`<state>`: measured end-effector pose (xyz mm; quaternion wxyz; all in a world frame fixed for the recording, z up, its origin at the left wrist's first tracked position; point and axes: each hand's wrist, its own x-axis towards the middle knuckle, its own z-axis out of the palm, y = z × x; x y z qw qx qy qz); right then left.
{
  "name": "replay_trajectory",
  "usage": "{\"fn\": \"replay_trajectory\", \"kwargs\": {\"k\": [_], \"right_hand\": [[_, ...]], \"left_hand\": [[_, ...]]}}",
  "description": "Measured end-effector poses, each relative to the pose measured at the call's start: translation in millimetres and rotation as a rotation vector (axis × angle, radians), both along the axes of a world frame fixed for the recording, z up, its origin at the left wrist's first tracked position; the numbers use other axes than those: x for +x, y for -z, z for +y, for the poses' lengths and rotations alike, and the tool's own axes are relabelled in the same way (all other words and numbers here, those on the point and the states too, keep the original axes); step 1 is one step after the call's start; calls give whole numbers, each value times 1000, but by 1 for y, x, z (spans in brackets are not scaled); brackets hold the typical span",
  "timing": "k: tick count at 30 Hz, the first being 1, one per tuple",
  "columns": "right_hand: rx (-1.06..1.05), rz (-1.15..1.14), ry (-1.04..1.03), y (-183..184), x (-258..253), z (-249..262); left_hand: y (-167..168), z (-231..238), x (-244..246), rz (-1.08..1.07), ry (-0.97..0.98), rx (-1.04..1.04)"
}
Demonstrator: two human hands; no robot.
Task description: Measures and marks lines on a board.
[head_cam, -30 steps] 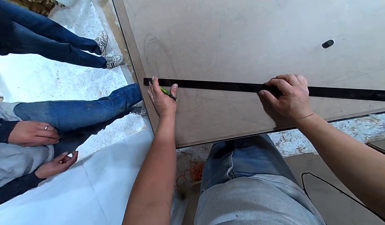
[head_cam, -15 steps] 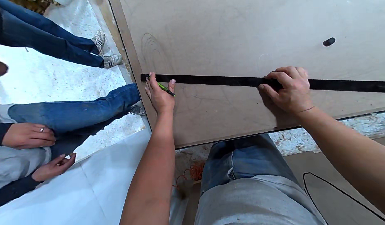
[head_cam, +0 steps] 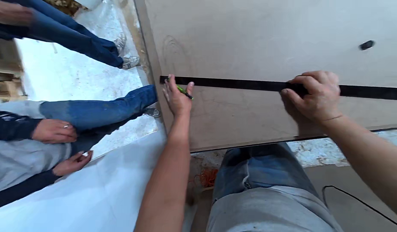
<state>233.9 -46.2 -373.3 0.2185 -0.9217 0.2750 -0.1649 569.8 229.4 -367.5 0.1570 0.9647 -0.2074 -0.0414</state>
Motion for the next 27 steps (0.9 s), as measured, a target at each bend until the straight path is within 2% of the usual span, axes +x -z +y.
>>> {"fn": "replay_trajectory", "kwargs": {"k": [10, 27], "right_hand": [[-23, 22, -5, 2, -2, -3], [-1, 13, 13, 3, 0, -1]], "left_hand": [[-2, -2, -1, 2, 7, -52], [7, -1, 1, -49, 10, 24]]}}
